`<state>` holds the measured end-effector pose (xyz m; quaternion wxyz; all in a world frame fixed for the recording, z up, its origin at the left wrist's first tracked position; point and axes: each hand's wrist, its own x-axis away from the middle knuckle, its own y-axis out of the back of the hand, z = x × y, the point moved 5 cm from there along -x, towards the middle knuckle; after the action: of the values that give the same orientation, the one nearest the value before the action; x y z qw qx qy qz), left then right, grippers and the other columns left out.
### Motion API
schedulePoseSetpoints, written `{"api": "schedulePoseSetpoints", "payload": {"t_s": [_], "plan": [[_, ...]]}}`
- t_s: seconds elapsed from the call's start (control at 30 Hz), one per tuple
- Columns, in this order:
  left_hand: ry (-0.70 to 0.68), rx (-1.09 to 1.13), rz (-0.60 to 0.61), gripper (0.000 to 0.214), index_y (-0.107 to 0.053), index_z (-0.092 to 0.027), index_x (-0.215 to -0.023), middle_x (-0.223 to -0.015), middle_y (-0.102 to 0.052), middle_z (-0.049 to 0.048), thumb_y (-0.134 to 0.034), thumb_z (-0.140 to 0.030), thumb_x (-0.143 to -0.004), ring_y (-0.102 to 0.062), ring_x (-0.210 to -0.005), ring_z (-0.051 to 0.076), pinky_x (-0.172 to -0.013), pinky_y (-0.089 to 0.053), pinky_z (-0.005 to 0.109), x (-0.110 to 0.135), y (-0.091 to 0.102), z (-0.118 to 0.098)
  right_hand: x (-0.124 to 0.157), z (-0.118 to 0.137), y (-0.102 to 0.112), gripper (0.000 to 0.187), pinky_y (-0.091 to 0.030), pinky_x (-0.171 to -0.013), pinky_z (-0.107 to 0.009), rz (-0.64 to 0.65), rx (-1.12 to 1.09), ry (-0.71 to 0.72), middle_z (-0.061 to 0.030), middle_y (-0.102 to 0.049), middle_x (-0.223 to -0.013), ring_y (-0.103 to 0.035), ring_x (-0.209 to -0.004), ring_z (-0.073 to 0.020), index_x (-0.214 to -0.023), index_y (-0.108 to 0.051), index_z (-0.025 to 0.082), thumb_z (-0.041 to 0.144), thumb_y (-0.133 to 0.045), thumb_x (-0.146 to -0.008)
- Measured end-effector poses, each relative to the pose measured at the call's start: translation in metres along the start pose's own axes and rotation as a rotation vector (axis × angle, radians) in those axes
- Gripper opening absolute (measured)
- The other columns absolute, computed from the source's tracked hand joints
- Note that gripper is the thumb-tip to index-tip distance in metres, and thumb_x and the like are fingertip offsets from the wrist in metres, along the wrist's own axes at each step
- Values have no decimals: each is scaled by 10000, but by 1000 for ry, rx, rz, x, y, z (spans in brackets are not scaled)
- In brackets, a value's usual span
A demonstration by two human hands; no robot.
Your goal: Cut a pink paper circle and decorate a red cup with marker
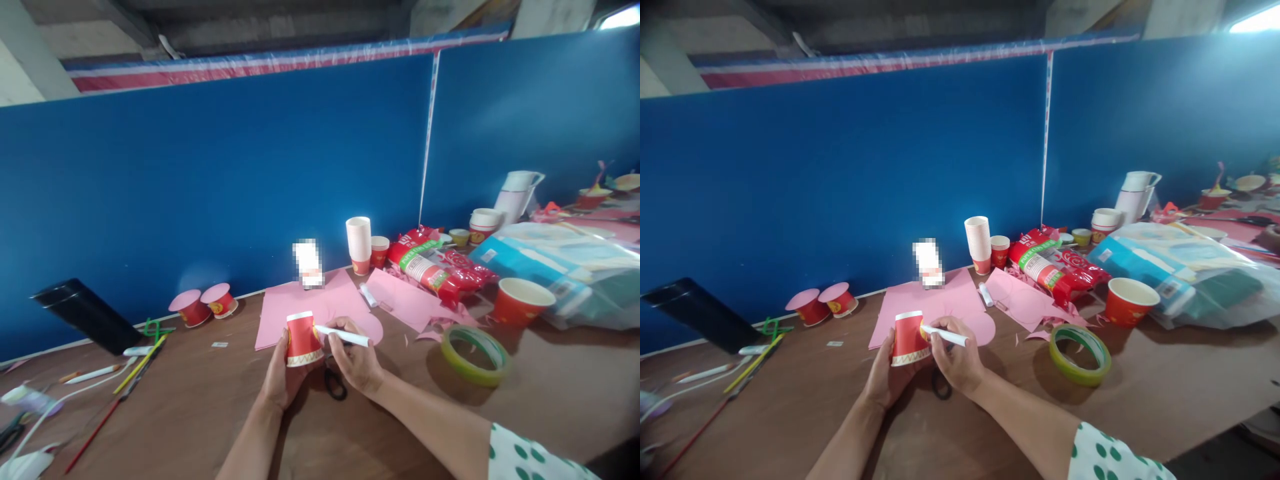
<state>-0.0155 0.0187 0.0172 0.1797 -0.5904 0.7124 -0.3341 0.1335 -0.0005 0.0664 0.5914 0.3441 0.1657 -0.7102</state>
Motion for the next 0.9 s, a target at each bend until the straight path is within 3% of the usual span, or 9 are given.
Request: {"api": "schedulePoseSetpoints", "payload": {"t_s": [0.9], "plan": [[23, 42, -55, 402, -638, -101, -1150, -913, -744, 113, -534, -410, -915, -699, -885, 273, -900, -520, 445, -1, 4, 2, -2, -4, 0, 129, -538, -714, -259, -26, -52, -24, -47, -692, -831, -670, -762, -167, -936, -630, 179, 189, -502, -921]]}}
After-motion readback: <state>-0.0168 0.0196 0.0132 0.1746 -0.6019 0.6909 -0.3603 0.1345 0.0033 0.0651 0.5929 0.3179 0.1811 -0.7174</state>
